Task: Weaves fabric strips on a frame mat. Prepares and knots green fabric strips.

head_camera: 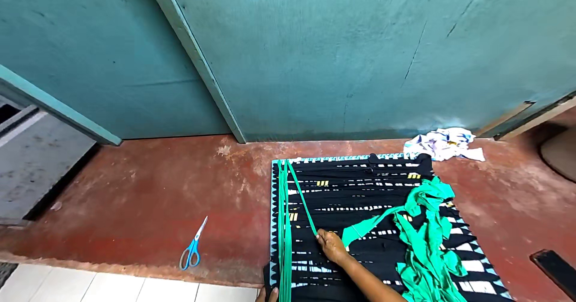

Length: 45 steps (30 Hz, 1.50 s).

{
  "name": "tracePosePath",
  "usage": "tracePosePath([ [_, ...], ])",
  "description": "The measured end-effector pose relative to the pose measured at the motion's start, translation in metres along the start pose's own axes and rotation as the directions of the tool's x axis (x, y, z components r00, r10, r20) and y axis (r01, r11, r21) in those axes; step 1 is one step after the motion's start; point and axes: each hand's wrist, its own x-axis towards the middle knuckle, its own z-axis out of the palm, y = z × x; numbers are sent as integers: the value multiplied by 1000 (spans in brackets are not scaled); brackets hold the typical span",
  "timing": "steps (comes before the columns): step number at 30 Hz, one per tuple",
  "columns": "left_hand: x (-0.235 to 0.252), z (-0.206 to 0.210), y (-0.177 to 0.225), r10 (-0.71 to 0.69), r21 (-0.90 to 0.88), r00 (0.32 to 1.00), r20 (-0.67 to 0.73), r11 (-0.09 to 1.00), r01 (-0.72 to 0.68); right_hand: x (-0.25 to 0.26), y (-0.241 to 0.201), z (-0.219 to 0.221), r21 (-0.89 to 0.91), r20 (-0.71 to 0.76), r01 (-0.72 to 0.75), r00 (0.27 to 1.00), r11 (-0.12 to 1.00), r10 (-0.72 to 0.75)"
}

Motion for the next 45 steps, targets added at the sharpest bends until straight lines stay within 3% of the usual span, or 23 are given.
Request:
tracePosePath([
  [1, 6, -3, 9, 8, 101, 999, -51, 995, -3, 1, 0, 0, 6, 7, -1, 1000, 1000, 1],
  [3, 21, -7, 40, 176, 230, 968, -177, 964, -133, 3, 4, 3, 6, 9, -4, 1000, 1000, 4],
  [6, 69, -1, 104, 494, 263, 823, -282, 864, -428, 6, 8, 9, -1, 10, -9, 1000, 1000, 9],
  [8, 109, 14, 159, 637, 328, 720, -275, 766, -553, 7, 8, 9, 9, 11, -18, 1000, 1000, 18],
  [11, 179, 45, 221, 727, 415, 680, -101, 651, -635, 8, 12, 11, 53, -11, -16, 1000, 998, 16],
  [14, 241, 72, 257, 646, 540, 759, 82, 612, -579, 8, 18, 14, 99, -40, -1, 999, 995, 5],
  [18, 272, 85, 290, 472, 689, 871, 135, 587, -425, 5, 27, 19, 165, -106, 95, 991, 982, -79],
  [24, 285, 88, 286, 552, 708, 828, 102, 545, -450, 3, 37, 22, 219, -161, 196, 973, 956, -163],
  [31, 289, 85, 302, 485, 799, 866, 124, 469, -377, 2, 36, 20, 224, -121, 182, 980, 957, -158],
  [36, 291, 87, 304, 467, 776, 879, 99, 516, -362, -8, 29, 13, 180, -30, 118, 993, 977, -114],
  [42, 285, 84, 311, 461, 759, 884, 78, 547, -353, -9, 40, 12, 433, -91, 89, 994, 897, -55],
  [45, 290, 79, 322, 440, 741, 895, 73, 577, -343, -9, 42, 11, 475, -88, 80, 995, 876, -44],
])
